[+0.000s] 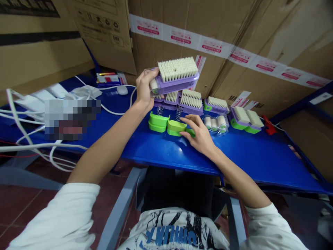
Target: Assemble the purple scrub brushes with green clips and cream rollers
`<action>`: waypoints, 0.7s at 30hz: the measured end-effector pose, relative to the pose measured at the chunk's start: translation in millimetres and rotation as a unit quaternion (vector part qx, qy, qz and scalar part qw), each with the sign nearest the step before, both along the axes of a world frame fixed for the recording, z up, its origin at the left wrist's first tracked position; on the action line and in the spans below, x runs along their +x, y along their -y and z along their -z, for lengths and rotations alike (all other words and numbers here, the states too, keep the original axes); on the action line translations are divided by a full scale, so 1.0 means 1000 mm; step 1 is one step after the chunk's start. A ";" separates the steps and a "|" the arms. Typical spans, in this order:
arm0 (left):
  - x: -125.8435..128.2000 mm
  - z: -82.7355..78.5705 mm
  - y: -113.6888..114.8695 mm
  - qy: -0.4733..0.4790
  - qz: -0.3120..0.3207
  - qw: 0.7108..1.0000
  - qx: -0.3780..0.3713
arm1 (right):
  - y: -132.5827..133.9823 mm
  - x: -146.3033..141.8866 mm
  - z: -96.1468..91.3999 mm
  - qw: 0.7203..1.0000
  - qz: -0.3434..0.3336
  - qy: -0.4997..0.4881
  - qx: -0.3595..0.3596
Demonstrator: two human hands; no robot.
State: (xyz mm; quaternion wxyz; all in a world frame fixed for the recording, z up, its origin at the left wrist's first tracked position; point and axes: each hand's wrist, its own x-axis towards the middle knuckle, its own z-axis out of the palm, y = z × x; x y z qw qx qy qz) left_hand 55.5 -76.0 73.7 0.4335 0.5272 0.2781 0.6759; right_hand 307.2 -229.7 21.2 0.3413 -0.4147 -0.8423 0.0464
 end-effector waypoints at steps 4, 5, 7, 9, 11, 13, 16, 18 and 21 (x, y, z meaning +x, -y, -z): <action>0.006 -0.003 0.012 0.013 0.048 0.999 -0.019 | -0.011 0.018 -0.030 0.990 0.052 -0.083 0.104; 0.009 -0.004 0.017 0.022 0.061 0.998 -0.024 | -0.017 0.024 -0.041 0.985 0.056 -0.103 0.124; 0.017 -0.007 0.030 0.027 0.091 0.995 -0.028 | -0.030 0.039 -0.061 0.984 0.030 -0.124 0.127; 0.027 -0.009 0.046 0.018 0.129 0.991 -0.027 | -0.042 0.051 -0.071 0.986 -0.028 -0.128 0.101; 0.040 -0.009 0.065 0.003 0.168 0.985 -0.034 | -0.047 0.060 -0.070 0.984 -0.074 -0.130 0.091; 0.050 -0.007 0.081 -0.020 0.202 0.978 -0.044 | -0.046 0.067 -0.061 0.979 -0.084 -0.145 0.115; 0.056 -0.002 0.089 -0.056 0.221 0.972 -0.053 | -0.041 0.081 -0.052 0.971 -0.058 -0.170 0.161; 0.049 -0.002 0.083 -0.069 0.193 0.978 -0.044 | -0.043 0.100 -0.058 0.963 -0.036 -0.186 0.190; 0.035 -0.009 0.070 -0.049 0.136 0.989 0.016 | -0.058 0.152 -0.082 0.915 -0.018 -0.290 0.280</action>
